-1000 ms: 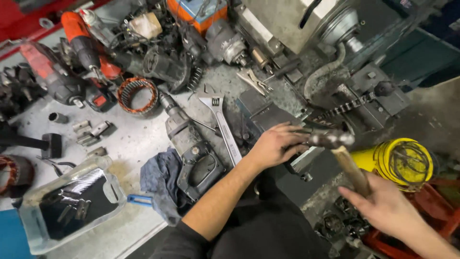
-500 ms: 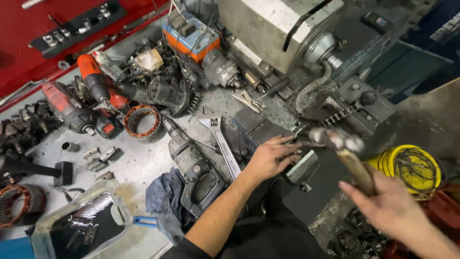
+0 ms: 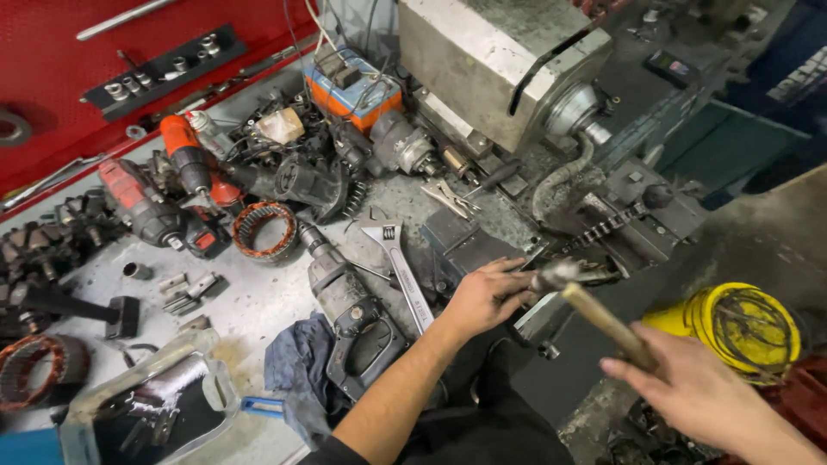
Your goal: The person clamps small metal parts in a bench vise and strikes them with a hammer, then grips and turns the parts with locking pliers and an adjustable wrench while working at a cluttered workshop bench.
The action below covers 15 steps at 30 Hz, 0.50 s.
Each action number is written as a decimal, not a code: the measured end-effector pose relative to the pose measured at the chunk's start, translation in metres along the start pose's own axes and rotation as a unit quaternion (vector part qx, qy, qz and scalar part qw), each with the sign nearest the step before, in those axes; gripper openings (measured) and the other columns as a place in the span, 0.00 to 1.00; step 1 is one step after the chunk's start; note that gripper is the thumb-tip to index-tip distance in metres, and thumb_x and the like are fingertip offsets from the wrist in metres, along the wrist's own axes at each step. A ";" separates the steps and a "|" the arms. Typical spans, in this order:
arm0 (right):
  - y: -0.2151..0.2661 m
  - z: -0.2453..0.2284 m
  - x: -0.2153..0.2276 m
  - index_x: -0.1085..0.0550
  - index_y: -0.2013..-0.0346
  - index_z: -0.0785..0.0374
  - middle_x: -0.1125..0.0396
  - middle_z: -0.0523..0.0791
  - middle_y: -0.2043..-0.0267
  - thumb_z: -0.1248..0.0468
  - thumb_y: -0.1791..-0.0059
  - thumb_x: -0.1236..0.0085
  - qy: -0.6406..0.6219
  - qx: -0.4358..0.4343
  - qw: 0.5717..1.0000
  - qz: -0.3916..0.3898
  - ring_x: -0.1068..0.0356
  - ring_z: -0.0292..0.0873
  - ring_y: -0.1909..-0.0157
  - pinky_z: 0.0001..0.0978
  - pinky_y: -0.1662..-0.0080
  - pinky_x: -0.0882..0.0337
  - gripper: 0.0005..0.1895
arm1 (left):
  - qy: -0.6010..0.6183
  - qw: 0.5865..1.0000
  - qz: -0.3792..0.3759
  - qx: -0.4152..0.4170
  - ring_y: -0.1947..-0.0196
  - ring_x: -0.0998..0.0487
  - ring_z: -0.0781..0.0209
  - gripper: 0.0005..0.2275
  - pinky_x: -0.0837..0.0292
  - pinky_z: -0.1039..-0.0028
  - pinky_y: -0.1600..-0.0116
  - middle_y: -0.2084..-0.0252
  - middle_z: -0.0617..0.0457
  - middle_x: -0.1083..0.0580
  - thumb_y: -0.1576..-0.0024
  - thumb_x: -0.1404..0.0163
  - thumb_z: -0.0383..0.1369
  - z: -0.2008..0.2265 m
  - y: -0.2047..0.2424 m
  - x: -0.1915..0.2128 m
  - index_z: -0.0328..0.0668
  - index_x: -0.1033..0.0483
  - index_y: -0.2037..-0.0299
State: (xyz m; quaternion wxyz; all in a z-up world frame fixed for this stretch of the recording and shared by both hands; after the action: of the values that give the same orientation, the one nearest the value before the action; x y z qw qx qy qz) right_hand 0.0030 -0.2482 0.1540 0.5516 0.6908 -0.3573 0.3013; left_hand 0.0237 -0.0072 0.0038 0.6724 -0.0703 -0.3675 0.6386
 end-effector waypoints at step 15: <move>-0.029 0.024 -0.027 0.28 0.59 0.57 0.30 0.47 0.79 0.43 0.53 0.36 -0.020 -0.014 1.000 -0.004 0.29 0.44 0.74 0.41 0.67 0.27 0.23 | 0.000 1.000 -0.004 0.030 0.37 0.23 0.50 0.10 0.28 0.60 0.31 0.47 0.57 0.21 0.42 0.40 0.36 -0.007 0.004 -0.005 0.47 0.18 0.51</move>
State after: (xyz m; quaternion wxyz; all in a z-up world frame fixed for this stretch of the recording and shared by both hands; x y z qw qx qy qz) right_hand 0.0124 -0.2636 0.1116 0.5554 0.6903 -0.3693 0.2804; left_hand 0.0251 -0.0086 -0.0053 0.6765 -0.0488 -0.3486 0.6469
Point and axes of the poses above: each hand's wrist, its own y-axis away from the middle knuckle, its own x-axis out of the back of the hand, z = x × y, the point moved 3 cm from there along -y, towards the middle knuckle
